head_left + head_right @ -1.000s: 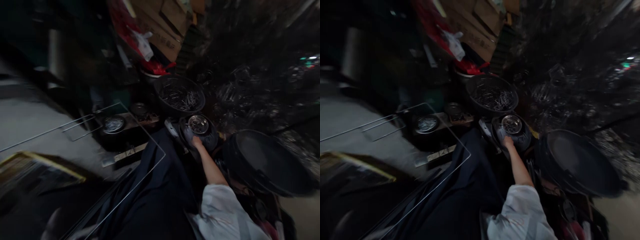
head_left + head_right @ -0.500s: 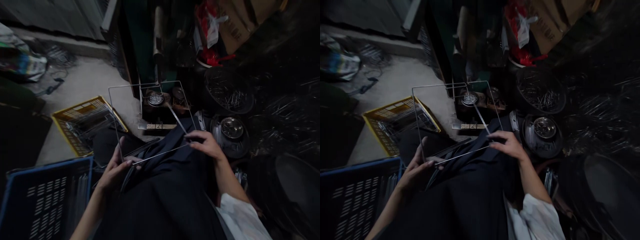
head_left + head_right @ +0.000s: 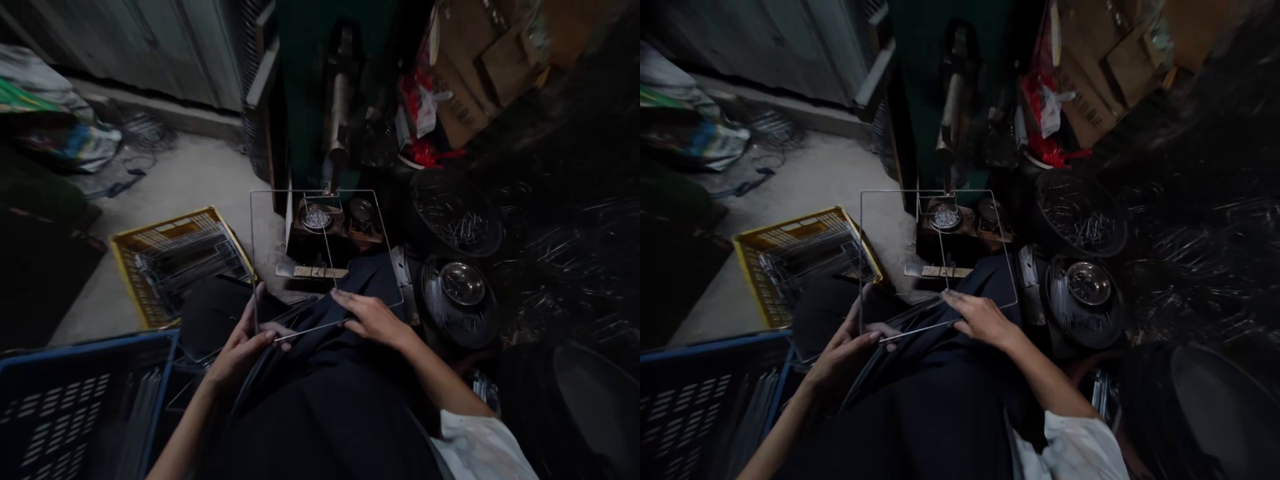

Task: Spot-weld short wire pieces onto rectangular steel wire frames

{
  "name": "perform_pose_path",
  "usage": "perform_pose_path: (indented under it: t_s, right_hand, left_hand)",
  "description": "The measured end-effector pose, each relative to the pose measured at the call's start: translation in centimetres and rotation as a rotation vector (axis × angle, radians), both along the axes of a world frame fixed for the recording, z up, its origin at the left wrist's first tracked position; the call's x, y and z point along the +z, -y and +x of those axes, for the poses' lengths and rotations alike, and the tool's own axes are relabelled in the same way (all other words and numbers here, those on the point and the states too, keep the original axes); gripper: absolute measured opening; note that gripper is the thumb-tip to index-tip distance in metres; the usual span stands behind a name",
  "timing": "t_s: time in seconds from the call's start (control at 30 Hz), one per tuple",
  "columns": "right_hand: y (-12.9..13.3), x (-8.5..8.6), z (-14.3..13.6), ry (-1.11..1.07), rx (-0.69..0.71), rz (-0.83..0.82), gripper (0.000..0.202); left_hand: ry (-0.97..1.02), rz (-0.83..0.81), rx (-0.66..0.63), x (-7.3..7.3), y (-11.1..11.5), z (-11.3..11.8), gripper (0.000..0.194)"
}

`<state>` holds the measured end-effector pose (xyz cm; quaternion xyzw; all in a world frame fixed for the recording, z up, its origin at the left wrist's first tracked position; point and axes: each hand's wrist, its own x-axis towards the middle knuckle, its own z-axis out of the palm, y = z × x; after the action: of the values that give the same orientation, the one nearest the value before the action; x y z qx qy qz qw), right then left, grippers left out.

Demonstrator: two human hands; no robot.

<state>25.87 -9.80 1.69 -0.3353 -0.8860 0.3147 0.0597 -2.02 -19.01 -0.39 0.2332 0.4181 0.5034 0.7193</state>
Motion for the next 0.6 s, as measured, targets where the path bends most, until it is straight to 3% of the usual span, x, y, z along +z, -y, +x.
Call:
perform_pose_path:
  t_s: [0.6]
  right_hand:
    - [-2.7,-1.7,1.1,-0.1,-0.083,0.007,0.08]
  left_hand:
    - [-0.019,0.023,-0.051,-1.0,-3.4,0.3,0.105]
